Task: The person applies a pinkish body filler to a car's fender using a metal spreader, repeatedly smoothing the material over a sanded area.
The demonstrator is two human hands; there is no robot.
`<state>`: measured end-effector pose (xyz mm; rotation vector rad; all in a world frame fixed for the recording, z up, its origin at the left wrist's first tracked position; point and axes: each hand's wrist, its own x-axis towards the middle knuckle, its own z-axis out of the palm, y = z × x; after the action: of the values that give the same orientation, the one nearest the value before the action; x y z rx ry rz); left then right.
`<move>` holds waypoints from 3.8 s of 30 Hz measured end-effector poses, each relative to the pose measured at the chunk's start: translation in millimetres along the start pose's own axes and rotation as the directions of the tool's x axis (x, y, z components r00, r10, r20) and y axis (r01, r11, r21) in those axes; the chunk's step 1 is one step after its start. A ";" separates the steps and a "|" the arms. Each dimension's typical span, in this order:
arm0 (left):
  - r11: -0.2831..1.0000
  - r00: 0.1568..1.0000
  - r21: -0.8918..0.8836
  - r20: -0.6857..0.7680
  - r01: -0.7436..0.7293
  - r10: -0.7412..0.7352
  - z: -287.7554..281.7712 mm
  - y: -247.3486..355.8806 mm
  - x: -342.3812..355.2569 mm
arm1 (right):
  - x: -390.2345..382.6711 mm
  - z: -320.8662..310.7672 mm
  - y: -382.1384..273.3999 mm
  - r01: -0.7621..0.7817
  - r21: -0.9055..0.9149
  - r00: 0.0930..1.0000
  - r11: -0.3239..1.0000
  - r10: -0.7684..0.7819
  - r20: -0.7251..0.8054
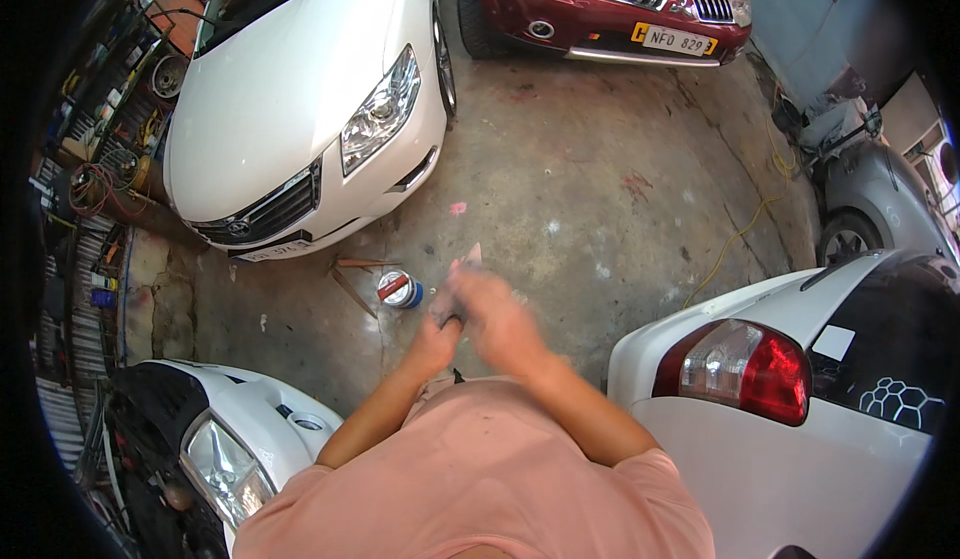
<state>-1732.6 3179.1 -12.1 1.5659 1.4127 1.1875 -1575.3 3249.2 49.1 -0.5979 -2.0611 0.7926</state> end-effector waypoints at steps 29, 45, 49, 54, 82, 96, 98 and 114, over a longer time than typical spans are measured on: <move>0.946 0.995 -0.323 -0.078 0.030 -0.058 22.3 35.3 -4.3 | 1.3 12.4 4.4 -0.347 0.233 0.920 0.908 0.378 -0.104; 0.935 0.984 -0.307 0.054 0.180 -0.172 10.3 51.3 -9.8 | 31.3 -1.8 34.0 -0.579 0.384 0.771 0.719 0.636 -0.031; 0.546 0.872 -0.766 0.040 0.340 -0.487 -13.3 44.6 -13.5 | 17.2 -19.4 37.7 -0.276 0.380 0.915 0.883 0.363 -0.178; 0.255 0.812 -0.941 0.034 0.222 -0.582 -46.0 38.1 1.5 | -27.6 -23.8 15.9 -0.012 0.253 0.995 0.967 0.038 -0.096; 0.967 0.987 -0.225 0.129 0.120 -0.093 -4.4 49.7 19.2 | -6.0 -38.0 -54.0 0.238 0.064 0.934 0.969 -0.247 0.260; 0.970 0.994 -0.239 -0.090 0.032 -0.054 13.4 42.7 6.6 | -3.3 -8.0 -10.3 -0.115 0.059 0.988 0.992 0.120 -0.094; 0.973 0.995 -0.229 -0.079 0.034 -0.054 12.5 43.9 6.5 | -4.2 -8.7 -41.3 0.025 0.065 0.999 0.998 -0.024 -0.026; 0.965 0.995 -0.244 -0.009 0.092 -0.097 7.5 38.4 7.3 | -6.8 -2.4 -45.1 -0.079 0.108 0.997 0.991 0.081 -0.014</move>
<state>-1712.7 3180.9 22.3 1.3064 1.2859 1.2700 -1575.5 3214.5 78.7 -0.6287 -1.9744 0.9346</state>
